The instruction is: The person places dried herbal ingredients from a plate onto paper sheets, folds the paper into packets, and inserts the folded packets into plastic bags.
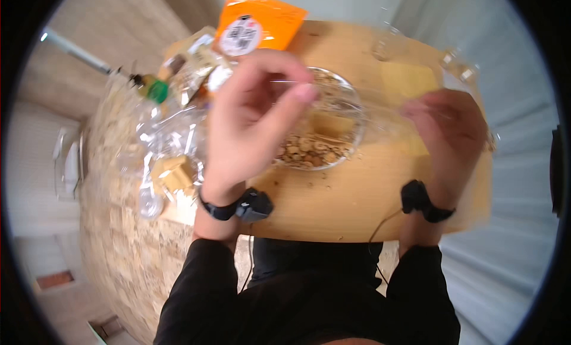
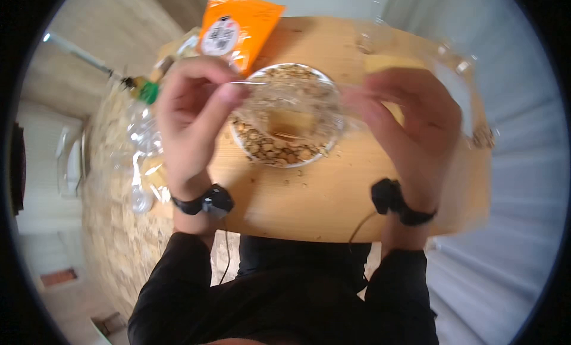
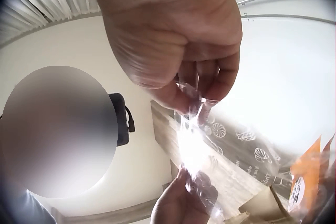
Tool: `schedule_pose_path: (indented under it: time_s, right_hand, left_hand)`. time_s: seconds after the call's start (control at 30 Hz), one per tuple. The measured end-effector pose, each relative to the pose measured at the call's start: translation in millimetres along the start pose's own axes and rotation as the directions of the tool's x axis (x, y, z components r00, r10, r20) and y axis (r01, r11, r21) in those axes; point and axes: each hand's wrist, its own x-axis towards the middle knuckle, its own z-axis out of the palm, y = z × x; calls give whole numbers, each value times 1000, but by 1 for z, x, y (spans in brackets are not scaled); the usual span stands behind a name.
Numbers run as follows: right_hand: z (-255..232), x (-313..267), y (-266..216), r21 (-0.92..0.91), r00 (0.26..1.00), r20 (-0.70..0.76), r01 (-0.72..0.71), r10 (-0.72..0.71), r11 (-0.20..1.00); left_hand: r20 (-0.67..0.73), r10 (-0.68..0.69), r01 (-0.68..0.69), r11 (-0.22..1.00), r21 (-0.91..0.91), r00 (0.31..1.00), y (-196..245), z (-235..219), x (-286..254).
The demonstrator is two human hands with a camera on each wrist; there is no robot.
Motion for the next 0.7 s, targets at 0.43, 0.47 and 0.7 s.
schedule_pose_path:
  time_s: [0.43, 0.47, 0.7]
  right_hand:
    - [-16, -9, -8, -34, 999, -18, 29, -30, 999]
    - [-19, -10, -9, -11, 998, -9, 66, -66, 998]
    - [-24, -3, 1, 168, 960, 85, 250, -267, 953]
  left_hand:
    - [201, -34, 92, 953, -287, 979, 1, 19, -2]
    - [289, -113, 199, 936, -290, 951, -1, 20, -5]
    - [-101, -397, 371, 905, -207, 912, 5, -31, -53]
